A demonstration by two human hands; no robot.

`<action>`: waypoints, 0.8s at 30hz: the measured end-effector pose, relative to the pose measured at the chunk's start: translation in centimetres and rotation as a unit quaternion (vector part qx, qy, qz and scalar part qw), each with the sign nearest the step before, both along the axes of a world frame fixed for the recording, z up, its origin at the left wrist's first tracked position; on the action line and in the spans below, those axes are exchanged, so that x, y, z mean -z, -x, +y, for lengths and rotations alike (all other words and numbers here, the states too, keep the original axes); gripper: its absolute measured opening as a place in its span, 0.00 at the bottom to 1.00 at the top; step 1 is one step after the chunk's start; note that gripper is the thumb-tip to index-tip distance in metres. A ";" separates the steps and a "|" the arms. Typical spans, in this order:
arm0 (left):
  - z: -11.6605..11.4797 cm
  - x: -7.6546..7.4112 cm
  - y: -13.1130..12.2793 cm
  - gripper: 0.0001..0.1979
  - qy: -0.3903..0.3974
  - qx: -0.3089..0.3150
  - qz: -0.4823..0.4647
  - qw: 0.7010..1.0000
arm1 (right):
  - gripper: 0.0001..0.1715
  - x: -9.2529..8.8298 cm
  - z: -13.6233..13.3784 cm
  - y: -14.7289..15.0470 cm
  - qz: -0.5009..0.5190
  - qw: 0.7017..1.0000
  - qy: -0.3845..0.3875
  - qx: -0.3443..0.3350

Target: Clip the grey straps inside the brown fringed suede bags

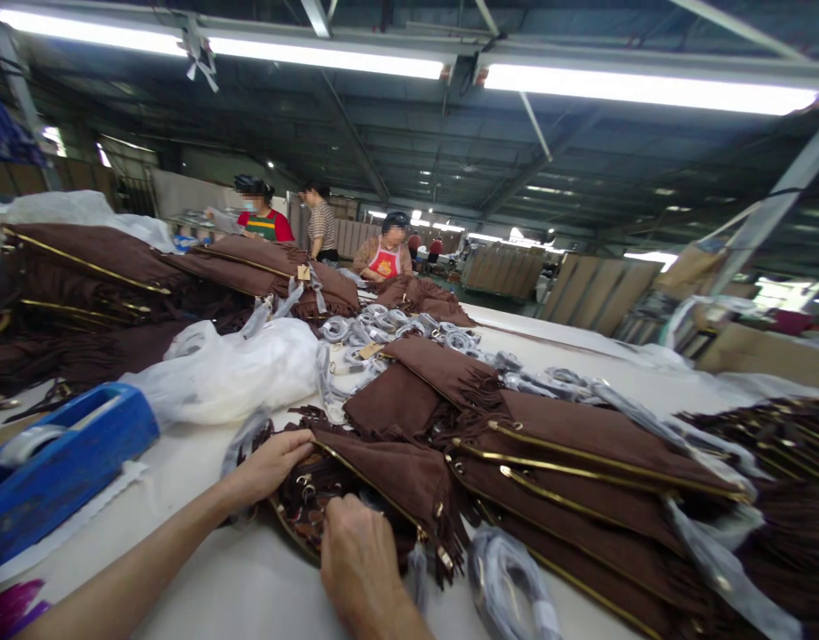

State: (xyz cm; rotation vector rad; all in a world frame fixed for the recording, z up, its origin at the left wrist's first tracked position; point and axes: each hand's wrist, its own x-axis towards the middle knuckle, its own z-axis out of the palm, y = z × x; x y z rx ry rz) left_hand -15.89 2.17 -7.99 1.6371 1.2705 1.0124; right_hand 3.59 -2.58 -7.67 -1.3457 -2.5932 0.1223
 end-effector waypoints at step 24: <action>-0.5 0.0 0.5 0.13 0.079 -0.047 -0.114 0.989 | 0.10 -0.3 1.5 -0.4 0.325 0.930 0.120 -0.121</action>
